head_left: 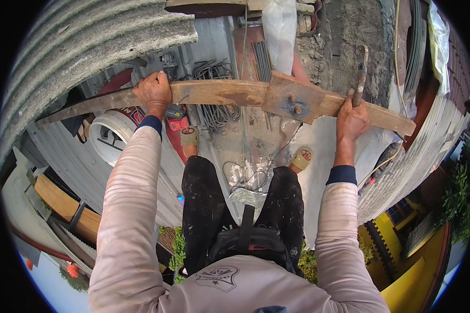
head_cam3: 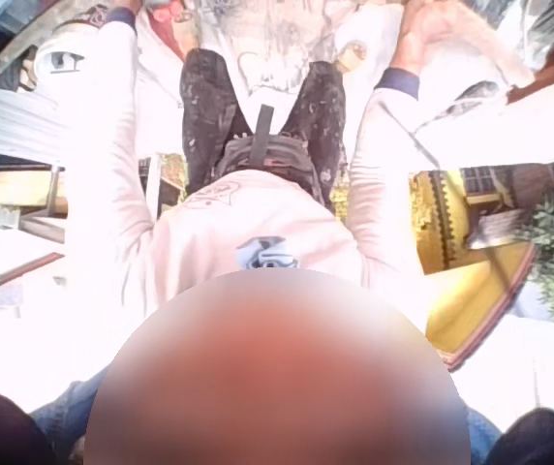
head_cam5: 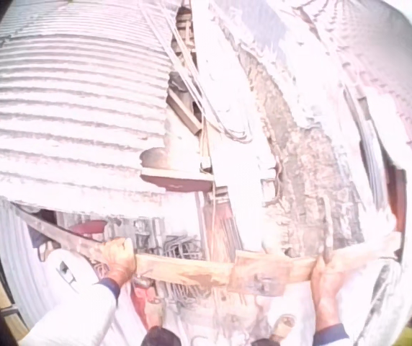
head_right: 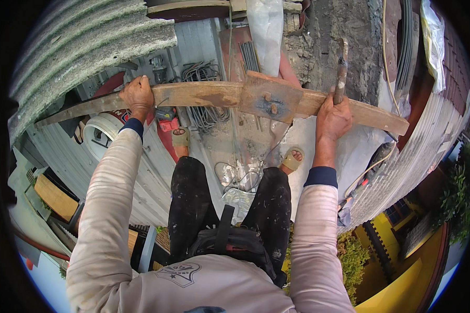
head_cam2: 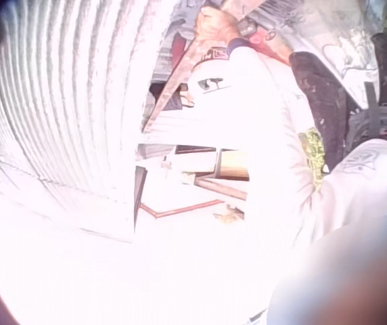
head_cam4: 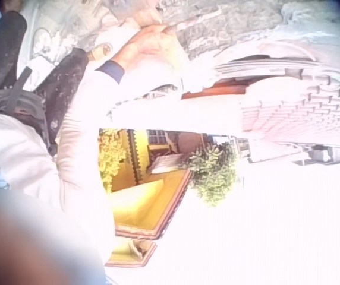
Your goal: The person repeatedly bends metal rods using a hammer and a wooden jig. They pick up rods, position them on the jig, strike them with the hammer to form a bend, and place the finished pieces aside.
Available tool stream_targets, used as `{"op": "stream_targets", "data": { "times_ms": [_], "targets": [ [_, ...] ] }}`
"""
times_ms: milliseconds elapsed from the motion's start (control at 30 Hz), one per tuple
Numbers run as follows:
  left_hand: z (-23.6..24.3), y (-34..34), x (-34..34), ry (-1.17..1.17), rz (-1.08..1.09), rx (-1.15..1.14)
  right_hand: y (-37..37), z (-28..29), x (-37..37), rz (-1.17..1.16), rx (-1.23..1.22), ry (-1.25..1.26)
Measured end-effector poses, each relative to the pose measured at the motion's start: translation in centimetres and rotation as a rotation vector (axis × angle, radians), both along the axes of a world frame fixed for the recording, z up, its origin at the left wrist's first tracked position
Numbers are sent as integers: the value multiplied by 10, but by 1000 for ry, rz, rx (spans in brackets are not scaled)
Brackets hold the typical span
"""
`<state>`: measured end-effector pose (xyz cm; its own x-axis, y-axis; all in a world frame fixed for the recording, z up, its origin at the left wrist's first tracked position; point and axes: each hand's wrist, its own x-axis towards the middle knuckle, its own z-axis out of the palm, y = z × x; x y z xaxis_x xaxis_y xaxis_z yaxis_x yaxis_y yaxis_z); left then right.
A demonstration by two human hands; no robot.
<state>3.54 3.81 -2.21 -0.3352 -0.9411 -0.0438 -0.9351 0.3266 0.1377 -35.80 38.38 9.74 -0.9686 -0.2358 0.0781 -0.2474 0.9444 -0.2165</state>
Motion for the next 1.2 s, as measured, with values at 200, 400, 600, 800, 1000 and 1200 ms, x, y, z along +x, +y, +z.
{"op": "stream_targets", "data": {
  "times_ms": [200,400,600,800,1000,1200],
  "targets": [
    [5,-6,0,-27,-20,62,8,2,1,10,-117,-15],
    [2,-9,5,51,43,36,38,10,34,-8,-593,-144],
    [6,-8,23,745,122,121,136,-35,182,-393,-1052,-485],
    [33,143,79,641,-71,-176,206,-118,296,-766,-693,-912],
    [-86,313,30,469,-200,719,232,-164,311,-892,-764,-1374],
    [-314,338,-138,601,380,1202,246,-164,330,-903,-756,-1415]
  ]
}}
